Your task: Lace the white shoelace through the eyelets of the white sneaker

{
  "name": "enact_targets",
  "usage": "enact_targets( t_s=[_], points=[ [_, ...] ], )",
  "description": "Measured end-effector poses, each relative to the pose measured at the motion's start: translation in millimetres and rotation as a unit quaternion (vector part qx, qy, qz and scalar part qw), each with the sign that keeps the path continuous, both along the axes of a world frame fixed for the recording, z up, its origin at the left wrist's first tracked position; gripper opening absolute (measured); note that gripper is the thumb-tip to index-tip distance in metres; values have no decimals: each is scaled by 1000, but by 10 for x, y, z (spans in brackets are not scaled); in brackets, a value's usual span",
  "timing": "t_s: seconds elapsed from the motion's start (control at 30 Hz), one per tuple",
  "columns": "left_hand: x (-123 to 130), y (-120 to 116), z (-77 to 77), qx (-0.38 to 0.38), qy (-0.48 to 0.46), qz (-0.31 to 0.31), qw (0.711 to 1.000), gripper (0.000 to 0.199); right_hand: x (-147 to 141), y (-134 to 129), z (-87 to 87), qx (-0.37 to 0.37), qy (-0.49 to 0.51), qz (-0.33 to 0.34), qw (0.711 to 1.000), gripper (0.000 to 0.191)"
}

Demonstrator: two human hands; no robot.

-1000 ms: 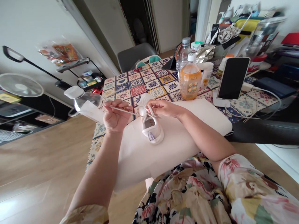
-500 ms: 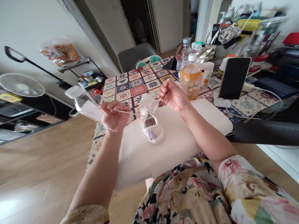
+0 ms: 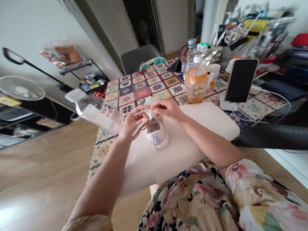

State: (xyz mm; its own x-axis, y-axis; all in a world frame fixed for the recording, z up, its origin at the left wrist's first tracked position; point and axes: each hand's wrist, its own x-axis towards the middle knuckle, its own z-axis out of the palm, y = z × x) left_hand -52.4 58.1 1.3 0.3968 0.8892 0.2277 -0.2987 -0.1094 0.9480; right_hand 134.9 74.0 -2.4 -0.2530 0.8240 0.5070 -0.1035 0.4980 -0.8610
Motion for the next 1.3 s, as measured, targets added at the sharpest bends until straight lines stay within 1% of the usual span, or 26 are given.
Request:
enact_targets(
  t_s=[0.03,0.1,0.17,0.23,0.3,0.4,0.5,0.57,0.67,0.8,0.87,0.97,1.03,1.13,1.17,1.23,1.3],
  points=[
    [34,-9,-9,-1,4,23,1000,43,-28,-33,-13,23,-39,0,999,21],
    [80,-16,-21,3,1,74,997,36,-50,-75,-24,69,-89,-4,994,18],
    [102,-12,-25,11,4,115,993,32,-44,-90,-24,102,-112,-4,988,16],
    [110,-8,-26,21,17,142,990,31,-35,-90,-20,118,-115,-1,986,17],
    [110,-10,-28,34,26,152,987,29,-36,-84,-19,113,-99,2,989,24],
    [103,-23,-41,57,31,139,988,26,-52,-69,-24,64,-50,8,997,31],
    [90,-38,-60,74,55,133,987,24,-59,-50,-27,17,-12,-5,1000,27],
    [81,-41,-71,76,63,139,985,24,-52,-41,-23,10,-20,-15,1000,24],
    [66,-28,-74,89,47,153,983,24,-37,-30,-17,43,-66,7,997,16],
    [59,-11,-52,148,40,189,970,18,-34,-6,-35,123,-96,52,986,8],
    [68,-13,-39,133,45,192,971,21,-39,-4,-53,124,-102,53,986,6],
    [91,-19,-32,78,46,192,977,24,-48,-23,-77,99,-113,12,989,11],
    [102,-16,-37,49,32,192,980,26,-56,-43,-83,131,-113,-20,985,13],
    [104,1,-52,17,3,186,982,28,-67,-64,-70,235,-109,-42,965,8],
    [102,8,-56,5,-2,184,983,29,-69,-68,-59,256,-112,-43,959,8],
    [97,22,-59,-19,-3,180,984,29,-69,-73,-30,267,-119,-41,955,13],
    [91,32,-58,-43,0,168,985,29,-63,-73,-1,248,-121,-34,960,19]
  ],
)
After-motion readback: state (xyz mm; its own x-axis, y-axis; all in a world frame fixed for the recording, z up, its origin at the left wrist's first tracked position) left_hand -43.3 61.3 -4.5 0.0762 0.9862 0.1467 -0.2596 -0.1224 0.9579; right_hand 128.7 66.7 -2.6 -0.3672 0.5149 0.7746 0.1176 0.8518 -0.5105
